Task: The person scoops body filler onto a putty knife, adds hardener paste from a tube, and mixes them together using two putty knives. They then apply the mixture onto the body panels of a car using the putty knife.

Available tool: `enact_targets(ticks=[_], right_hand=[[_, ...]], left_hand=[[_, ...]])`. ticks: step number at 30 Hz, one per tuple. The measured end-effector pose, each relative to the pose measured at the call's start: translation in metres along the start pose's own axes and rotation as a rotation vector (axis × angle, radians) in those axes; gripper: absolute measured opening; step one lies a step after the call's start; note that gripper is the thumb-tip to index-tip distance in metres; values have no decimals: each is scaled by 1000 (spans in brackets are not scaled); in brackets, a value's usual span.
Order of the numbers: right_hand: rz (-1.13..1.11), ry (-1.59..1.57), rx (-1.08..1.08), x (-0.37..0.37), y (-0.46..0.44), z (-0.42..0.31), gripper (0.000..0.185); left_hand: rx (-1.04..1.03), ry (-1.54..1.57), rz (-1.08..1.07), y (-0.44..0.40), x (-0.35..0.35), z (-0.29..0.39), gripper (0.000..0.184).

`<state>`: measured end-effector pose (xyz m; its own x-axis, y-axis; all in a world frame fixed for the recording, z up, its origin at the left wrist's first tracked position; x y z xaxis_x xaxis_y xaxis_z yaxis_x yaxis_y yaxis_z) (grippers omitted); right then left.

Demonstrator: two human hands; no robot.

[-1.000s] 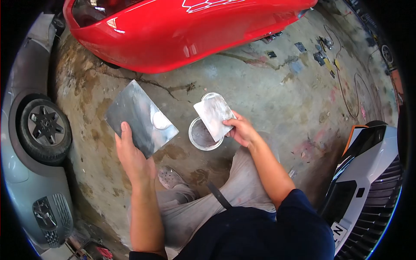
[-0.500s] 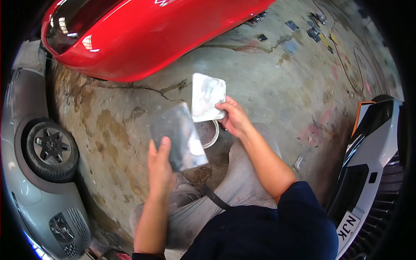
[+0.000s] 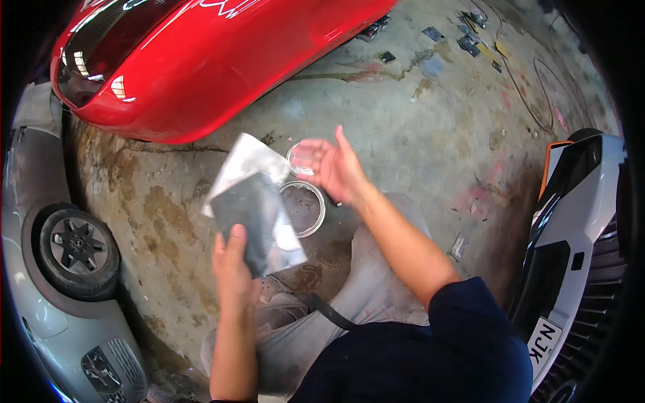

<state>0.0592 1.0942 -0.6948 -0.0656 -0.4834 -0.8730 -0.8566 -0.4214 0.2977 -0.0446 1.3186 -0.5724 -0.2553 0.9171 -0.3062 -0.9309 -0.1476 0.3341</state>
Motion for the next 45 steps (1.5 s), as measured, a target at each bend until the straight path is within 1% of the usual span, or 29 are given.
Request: enact_targets(ticks=[2,3,4,6,8,10,14,16,19,22,23,25,28,31,34,35,36,38,39,42,45], right_hand=[[437,312,56,70,-50,-20,50],[584,512,76,103,-67,-24,45],[729,710,96,135,-81,-21,40],[846,1534,3,194,-100,-4,33],[820,1793,-103,226,-95,37,32],[825,1809,-196,224,-81,64,34],[925,1858,-214,233,-72,96,40],[955,1869,-250,235,-69,103,44],[980,1827,-203,230,-70,91,45],[908,1827,-79,213,-79,48,49],[858,1720,-152,205,-82,32,50],[754,1506,-278,161,-79,-6,52],[471,893,-212,80,-57,-20,55],[235,567,-32,5,-18,-12,55],[248,505,-100,-9,-12,7,51],[188,406,-89,-17,-12,9,46],[172,465,-75,-23,-14,11,44],[139,588,-41,-33,-17,13,40],[81,612,26,-36,-18,14,37],[36,644,120,-44,-9,15,33],[56,566,184,-59,4,14,26]], left_hand=[[-133,9,34,4,8,24,35],[-207,16,51,7,9,35,35],[-223,29,65,10,11,44,35],[-252,51,100,18,13,59,35],[-268,33,97,24,17,67,37],[-278,21,99,30,20,66,36],[-285,-53,141,31,22,58,36],[-259,-78,163,30,23,55,36],[-257,-55,147,25,24,51,35],[-244,-39,100,18,22,53,34],[-245,-36,101,17,21,53,34],[-256,-28,102,14,17,56,34],[-267,-7,85,9,15,58,34],[-286,-12,97,3,19,58,34],[-300,-8,94,-4,25,51,34],[-293,-17,96,-5,28,49,34],[-286,-23,97,-7,28,48,34],[-281,-24,100,-7,29,48,34],[-282,-19,100,-7,29,48,34],[-289,-13,101,-7,27,52,34],[-302,-22,109,-7,28,55,32]])
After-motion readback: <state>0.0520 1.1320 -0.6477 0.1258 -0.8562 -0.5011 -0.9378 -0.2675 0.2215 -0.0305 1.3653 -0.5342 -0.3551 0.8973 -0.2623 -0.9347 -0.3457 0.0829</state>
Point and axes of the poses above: each hand's wrist, its own y-axis away from the middle knuckle, its own x-axis out of the back of the hand, z = x × y, the point moved 4 cm from there along -y, towards the middle knuckle, and after that the axes turned 5 degrees about -x, right-handed, at the moved point
